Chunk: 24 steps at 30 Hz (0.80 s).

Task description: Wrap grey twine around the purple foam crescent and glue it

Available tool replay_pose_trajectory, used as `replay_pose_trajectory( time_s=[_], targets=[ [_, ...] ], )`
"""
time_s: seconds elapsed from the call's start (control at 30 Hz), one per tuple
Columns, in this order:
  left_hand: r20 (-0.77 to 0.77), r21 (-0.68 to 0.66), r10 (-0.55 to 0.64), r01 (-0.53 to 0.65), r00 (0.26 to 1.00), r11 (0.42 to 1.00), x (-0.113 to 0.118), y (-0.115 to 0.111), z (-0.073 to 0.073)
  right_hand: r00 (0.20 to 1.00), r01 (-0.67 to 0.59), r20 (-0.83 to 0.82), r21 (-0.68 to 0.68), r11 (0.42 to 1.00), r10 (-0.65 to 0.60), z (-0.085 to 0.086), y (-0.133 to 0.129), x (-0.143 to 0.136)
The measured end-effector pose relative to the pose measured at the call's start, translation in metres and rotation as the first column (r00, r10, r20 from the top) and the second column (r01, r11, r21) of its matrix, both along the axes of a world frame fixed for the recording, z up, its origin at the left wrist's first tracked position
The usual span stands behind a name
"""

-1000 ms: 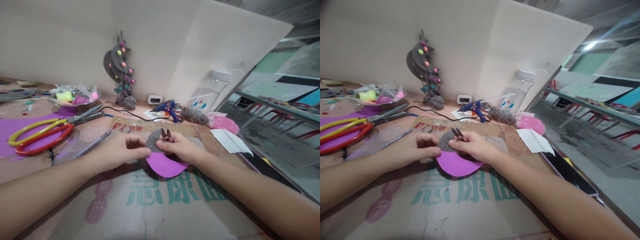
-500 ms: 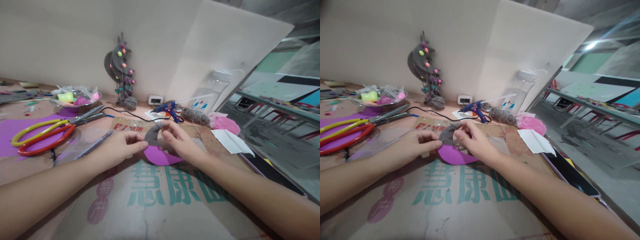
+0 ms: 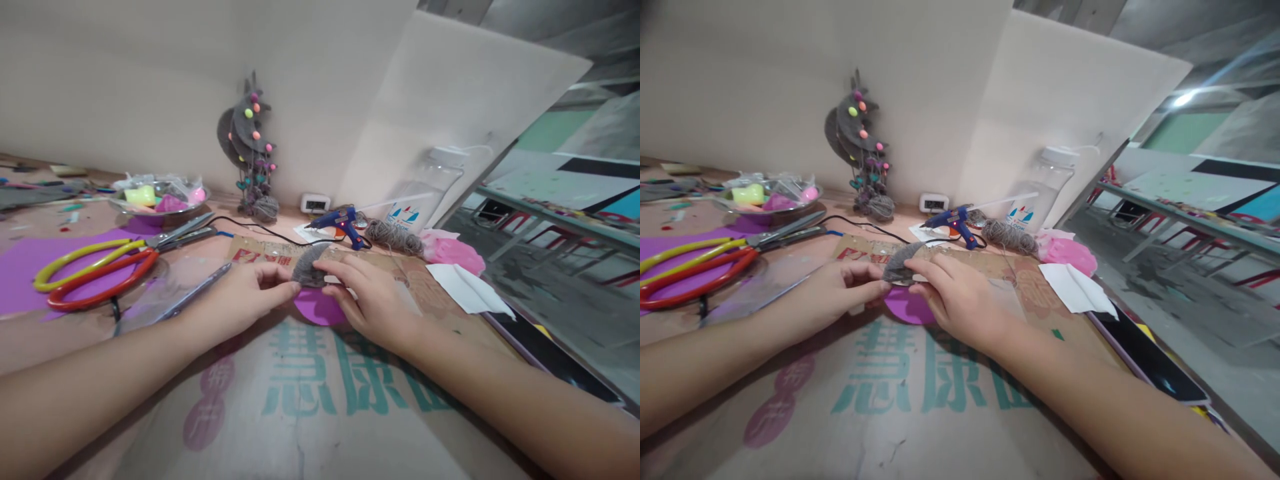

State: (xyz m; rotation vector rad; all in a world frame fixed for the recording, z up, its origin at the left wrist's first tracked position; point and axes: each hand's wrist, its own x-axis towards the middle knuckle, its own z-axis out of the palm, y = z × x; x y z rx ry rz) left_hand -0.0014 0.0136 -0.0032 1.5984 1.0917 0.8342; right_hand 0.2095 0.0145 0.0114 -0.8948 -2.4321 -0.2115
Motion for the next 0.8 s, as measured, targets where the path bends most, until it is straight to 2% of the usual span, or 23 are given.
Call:
replay_pose_trajectory(
  time_s=[0.2,0.43,0.67,0.8],
  targets=[
    [-0.008,-0.004,-0.006,0.006,1.0,1.0,0.0,0.001,-0.001,0.999,-0.025,-0.025,-0.057,0.998,0.024,-0.005,0.008,0.005],
    [0.049,-0.034,-0.002,0.003,0.999,0.999,0.001,0.001,-0.001,0.997,-0.059,-0.052,-0.02,0.998,0.058,-0.011,0.012,0.009],
    [0.01,-0.04,0.013,-0.012,1.0,0.999,0.001,0.0,-0.001,0.996,-0.08,-0.046,0.027,0.996,0.081,-0.013,0.015,0.011],
    [-0.001,-0.042,0.008,-0.008,1.0,0.999,0.0,0.0,0.0,0.998,-0.053,-0.036,0.052,0.997,0.055,-0.012,0.014,0.009]
  ],
)
